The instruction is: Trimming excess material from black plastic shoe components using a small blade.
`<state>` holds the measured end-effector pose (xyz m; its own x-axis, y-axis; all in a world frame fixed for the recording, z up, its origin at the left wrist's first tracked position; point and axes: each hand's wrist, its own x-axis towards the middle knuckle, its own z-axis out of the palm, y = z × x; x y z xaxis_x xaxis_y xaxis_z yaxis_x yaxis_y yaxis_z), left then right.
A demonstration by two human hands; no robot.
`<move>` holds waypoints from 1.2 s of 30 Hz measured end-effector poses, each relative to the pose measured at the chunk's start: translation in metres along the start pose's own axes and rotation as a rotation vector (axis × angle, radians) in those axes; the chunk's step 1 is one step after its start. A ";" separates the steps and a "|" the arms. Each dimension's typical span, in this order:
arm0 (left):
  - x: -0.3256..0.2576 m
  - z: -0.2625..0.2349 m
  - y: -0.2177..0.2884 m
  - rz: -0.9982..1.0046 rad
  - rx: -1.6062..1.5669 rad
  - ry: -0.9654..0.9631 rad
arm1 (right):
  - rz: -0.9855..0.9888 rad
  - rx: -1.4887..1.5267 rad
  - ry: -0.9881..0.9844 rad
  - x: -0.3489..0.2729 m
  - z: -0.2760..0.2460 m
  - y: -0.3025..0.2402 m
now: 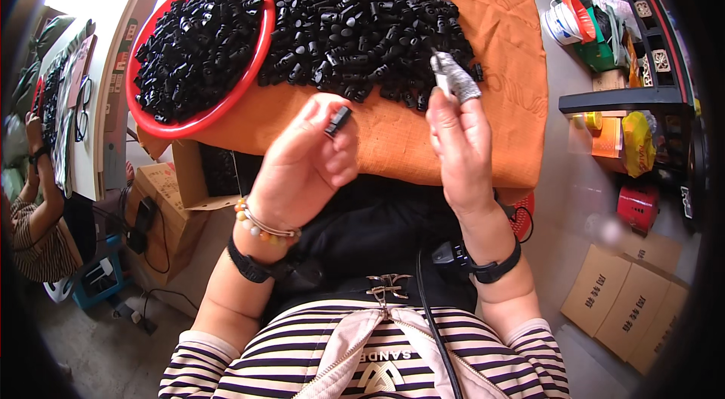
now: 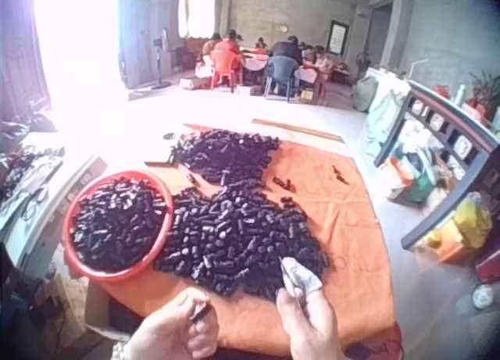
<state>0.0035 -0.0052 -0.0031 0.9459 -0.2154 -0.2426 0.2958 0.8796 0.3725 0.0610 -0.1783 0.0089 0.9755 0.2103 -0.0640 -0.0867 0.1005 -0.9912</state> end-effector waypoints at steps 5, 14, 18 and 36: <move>-0.002 -0.011 0.042 0.335 0.145 0.148 | -0.080 -0.095 0.113 -0.001 -0.029 0.007; -0.020 -0.049 0.121 0.691 0.268 0.145 | -0.209 -0.669 0.164 -0.003 -0.041 0.031; -0.018 -0.047 0.118 0.668 0.266 0.149 | -0.285 -0.793 0.164 0.002 -0.034 0.032; 0.007 0.004 -0.017 -0.078 0.797 0.053 | -0.162 -0.537 0.043 -0.011 -0.036 0.032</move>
<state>0.0060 -0.0235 -0.0075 0.9169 -0.2258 -0.3291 0.3859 0.2910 0.8754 0.0543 -0.2126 -0.0258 0.9761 0.1927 0.1003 0.1690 -0.3835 -0.9079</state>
